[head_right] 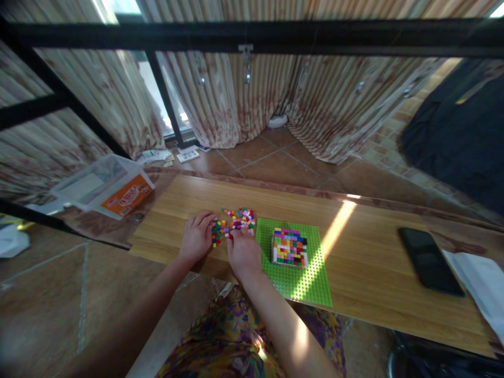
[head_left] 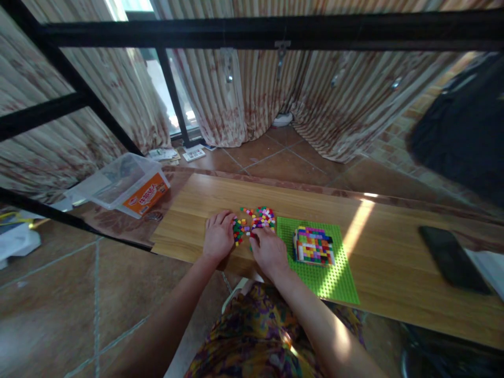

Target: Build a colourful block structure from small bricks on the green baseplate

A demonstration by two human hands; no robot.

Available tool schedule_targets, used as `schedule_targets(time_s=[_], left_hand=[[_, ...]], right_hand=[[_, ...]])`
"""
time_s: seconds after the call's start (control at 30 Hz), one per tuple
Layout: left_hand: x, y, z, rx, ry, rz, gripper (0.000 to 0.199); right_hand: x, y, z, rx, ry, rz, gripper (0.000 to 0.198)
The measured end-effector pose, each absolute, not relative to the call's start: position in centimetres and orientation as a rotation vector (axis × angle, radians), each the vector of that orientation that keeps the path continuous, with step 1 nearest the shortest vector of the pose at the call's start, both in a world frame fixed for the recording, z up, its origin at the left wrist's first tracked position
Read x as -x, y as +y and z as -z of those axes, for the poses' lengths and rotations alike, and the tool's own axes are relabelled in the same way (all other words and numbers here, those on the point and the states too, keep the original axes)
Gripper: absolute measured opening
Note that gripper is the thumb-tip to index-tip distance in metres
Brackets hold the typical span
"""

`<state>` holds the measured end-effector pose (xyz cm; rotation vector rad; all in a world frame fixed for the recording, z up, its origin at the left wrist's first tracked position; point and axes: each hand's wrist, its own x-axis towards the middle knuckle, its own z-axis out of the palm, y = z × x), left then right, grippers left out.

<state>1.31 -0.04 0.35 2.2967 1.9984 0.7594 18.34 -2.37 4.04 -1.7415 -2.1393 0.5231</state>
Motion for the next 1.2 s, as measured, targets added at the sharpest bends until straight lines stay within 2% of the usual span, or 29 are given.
schedule_targets(time_s=[0.23, 0.37, 0.6, 0.73, 0.87, 1.07, 1.2], left_hand=[[-1.4, 0.0, -0.3, -2.300, 2.003, -0.753, 0.031], [-1.4, 0.0, -0.4, -2.287, 2.004, -0.753, 0.032], [-1.3, 0.0, -0.3, -2.295, 2.004, -0.767, 0.032], [-1.2, 0.1, -0.4, -2.287, 2.003, -0.770, 0.032], [-1.3, 0.3, -0.5, -2.294, 2.012, -0.774, 0.032], [-1.2, 0.4, -0.6, -2.323, 1.995, -0.768, 0.031], [-1.0, 0.6, -0.4, -2.352, 1.994, -0.755, 0.032]], right_hand=[[-17.1, -1.8, -4.9, 1.885, -2.261, -0.389, 0.024], [-17.1, -1.5, -4.5, 1.839, -2.229, -0.414, 0.022], [-20.0, -4.2, -5.5, 1.358, -1.705, -0.796, 0.022], [-23.2, -6.5, -6.7, 1.304, -1.365, -0.905, 0.026], [-27.4, -7.6, -6.7, 1.418, -1.227, -0.757, 0.030], [-31.3, -6.7, -6.1, 1.607, -1.292, -0.322, 0.024], [-31.0, -5.9, -5.8, 1.634, -1.396, -0.225, 0.024]])
